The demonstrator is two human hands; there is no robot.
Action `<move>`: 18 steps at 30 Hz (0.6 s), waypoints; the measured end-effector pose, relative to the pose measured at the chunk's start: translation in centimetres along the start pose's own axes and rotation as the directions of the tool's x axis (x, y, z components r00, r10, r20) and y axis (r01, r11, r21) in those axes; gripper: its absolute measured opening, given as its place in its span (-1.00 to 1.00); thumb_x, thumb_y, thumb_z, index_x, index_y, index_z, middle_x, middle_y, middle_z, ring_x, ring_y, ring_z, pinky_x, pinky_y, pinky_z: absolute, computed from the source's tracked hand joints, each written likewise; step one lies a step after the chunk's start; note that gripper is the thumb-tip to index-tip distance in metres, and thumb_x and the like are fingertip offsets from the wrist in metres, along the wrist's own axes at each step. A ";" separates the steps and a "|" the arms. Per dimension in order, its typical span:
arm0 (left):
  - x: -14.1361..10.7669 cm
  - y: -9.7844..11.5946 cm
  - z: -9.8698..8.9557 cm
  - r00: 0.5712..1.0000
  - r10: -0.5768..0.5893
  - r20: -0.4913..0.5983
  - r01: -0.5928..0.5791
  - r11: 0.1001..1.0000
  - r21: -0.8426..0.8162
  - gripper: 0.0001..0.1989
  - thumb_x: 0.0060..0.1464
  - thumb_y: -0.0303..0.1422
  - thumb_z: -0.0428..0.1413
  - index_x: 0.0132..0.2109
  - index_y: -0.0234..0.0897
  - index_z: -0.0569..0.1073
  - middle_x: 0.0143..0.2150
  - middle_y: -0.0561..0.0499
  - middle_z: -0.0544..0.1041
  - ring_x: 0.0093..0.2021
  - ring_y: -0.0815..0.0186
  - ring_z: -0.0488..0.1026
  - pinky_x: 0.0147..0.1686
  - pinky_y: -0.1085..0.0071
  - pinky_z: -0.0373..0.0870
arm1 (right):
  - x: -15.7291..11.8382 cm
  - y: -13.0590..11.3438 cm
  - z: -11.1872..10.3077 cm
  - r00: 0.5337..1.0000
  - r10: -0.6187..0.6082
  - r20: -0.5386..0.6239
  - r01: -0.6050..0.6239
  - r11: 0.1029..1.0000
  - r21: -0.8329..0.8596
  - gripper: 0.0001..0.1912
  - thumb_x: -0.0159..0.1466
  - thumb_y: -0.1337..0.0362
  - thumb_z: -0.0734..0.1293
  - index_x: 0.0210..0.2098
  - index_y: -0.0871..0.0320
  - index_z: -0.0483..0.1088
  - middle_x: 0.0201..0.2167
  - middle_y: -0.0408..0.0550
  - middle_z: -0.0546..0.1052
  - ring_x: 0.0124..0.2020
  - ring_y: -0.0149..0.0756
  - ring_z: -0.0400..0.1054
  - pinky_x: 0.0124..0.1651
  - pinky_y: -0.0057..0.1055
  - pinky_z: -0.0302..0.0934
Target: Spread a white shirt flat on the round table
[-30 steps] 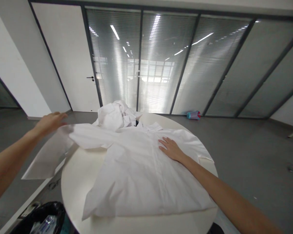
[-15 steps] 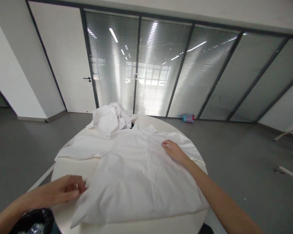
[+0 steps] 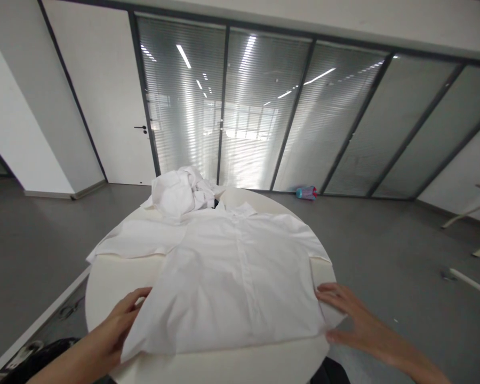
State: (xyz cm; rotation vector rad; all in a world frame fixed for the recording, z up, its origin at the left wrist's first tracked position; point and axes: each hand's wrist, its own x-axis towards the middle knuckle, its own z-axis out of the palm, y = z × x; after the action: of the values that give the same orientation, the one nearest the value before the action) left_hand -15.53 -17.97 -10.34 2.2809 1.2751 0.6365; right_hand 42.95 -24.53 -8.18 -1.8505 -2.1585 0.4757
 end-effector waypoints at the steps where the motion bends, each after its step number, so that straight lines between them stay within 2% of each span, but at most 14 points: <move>1: 0.1 0.2 0.6 1.000 -0.001 -0.007 0.001 1.000 -0.016 -0.58 -0.04 -0.09 0.21 0.01 0.06 0.60 0.12 -0.10 0.52 0.17 -0.06 0.39 0.13 0.18 0.41 | -0.3 0.5 0.3 1.000 0.007 -0.011 -0.007 1.000 0.005 -0.27 0.10 -0.18 0.45 0.23 -0.17 0.37 0.31 0.02 0.30 0.32 0.06 0.18 0.33 -0.03 0.14; 4: 0.1 -0.1 2.3 0.993 -0.087 -0.082 0.078 0.992 -0.098 -0.51 0.02 -0.12 0.15 0.11 -0.08 0.54 0.13 -0.18 0.52 0.18 -0.09 0.40 0.17 0.10 0.38 | -0.3 1.6 0.8 0.995 0.050 -0.082 -0.048 0.999 0.024 -0.28 0.13 -0.22 0.40 0.24 -0.20 0.36 0.37 -0.02 0.23 0.34 0.08 0.16 0.33 0.01 0.12; 7: 0.2 -0.4 3.3 0.948 -0.251 -0.193 0.214 0.957 -0.194 -0.41 0.01 0.02 0.11 0.09 -0.23 0.52 0.10 -0.26 0.54 0.13 -0.15 0.45 0.16 0.00 0.38 | 0.2 1.5 0.9 0.987 0.046 -0.155 -0.039 0.998 0.045 -0.40 0.17 -0.29 0.32 0.03 -0.09 0.56 0.30 0.03 0.34 0.25 0.10 0.29 0.28 -0.03 0.22; 9: 0.9 0.2 3.2 0.922 -0.310 -0.232 0.261 0.940 -0.219 -0.34 -0.01 0.14 0.06 0.03 -0.25 0.54 0.06 -0.27 0.57 0.09 -0.18 0.47 0.15 -0.02 0.39 | 0.6 0.7 0.7 0.982 -0.015 -0.190 0.026 0.998 0.053 -0.45 0.26 -0.28 0.22 -0.14 -0.05 0.62 0.21 0.03 0.45 0.18 0.04 0.37 0.24 -0.09 0.28; 11: 1.9 1.5 2.4 0.918 -0.317 -0.237 0.264 0.937 -0.228 -0.29 -0.04 0.26 0.01 -0.04 -0.24 0.56 -0.03 -0.24 0.60 0.04 -0.17 0.49 0.13 -0.01 0.40 | 1.1 -0.3 0.4 0.961 -0.054 -0.272 0.067 0.997 0.040 -0.46 0.34 -0.22 0.15 -0.20 -0.03 0.61 0.09 0.02 0.53 0.10 -0.04 0.44 0.17 -0.15 0.34; 14: 4.0 4.4 0.3 0.929 -0.288 -0.232 0.215 0.931 -0.295 -0.21 -0.01 0.35 -0.07 -0.04 -0.24 0.55 -0.13 -0.19 0.63 0.05 -0.11 0.49 0.15 0.08 0.38 | 2.5 -2.1 -1.0 0.877 -0.060 -0.477 0.058 0.998 -0.019 -0.49 0.40 -0.14 0.10 -0.18 0.04 0.53 -0.11 0.07 0.56 -0.05 -0.08 0.48 0.05 -0.18 0.37; 16: 5.4 6.4 -1.5 0.911 -0.316 -0.265 0.204 0.903 -0.378 -0.18 0.04 0.34 -0.10 0.05 -0.28 0.50 -0.13 -0.16 0.63 0.07 -0.05 0.48 0.13 0.14 0.41 | 3.8 -3.3 -2.5 0.785 -0.065 -0.616 0.024 0.997 -0.074 -0.47 0.41 -0.12 0.05 -0.19 0.09 0.48 -0.21 0.09 0.52 -0.14 -0.08 0.46 0.00 -0.16 0.35; 18: 6.4 8.2 -3.4 0.880 -0.390 -0.270 0.247 0.863 -0.441 -0.19 0.12 0.29 -0.14 0.13 -0.31 0.43 -0.13 -0.16 0.62 0.01 -0.01 0.53 0.00 0.19 0.51 | 5.2 -4.8 -4.4 0.696 -0.062 -0.716 -0.032 0.993 -0.116 -0.44 0.42 -0.13 0.02 -0.17 0.12 0.47 -0.24 0.10 0.48 -0.19 -0.08 0.42 -0.04 -0.15 0.33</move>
State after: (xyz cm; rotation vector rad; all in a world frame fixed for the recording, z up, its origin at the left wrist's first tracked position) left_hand -9.10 -15.78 -1.78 1.6182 1.4894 1.0985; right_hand 39.52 -19.74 -2.33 -1.6676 -1.6584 -0.3677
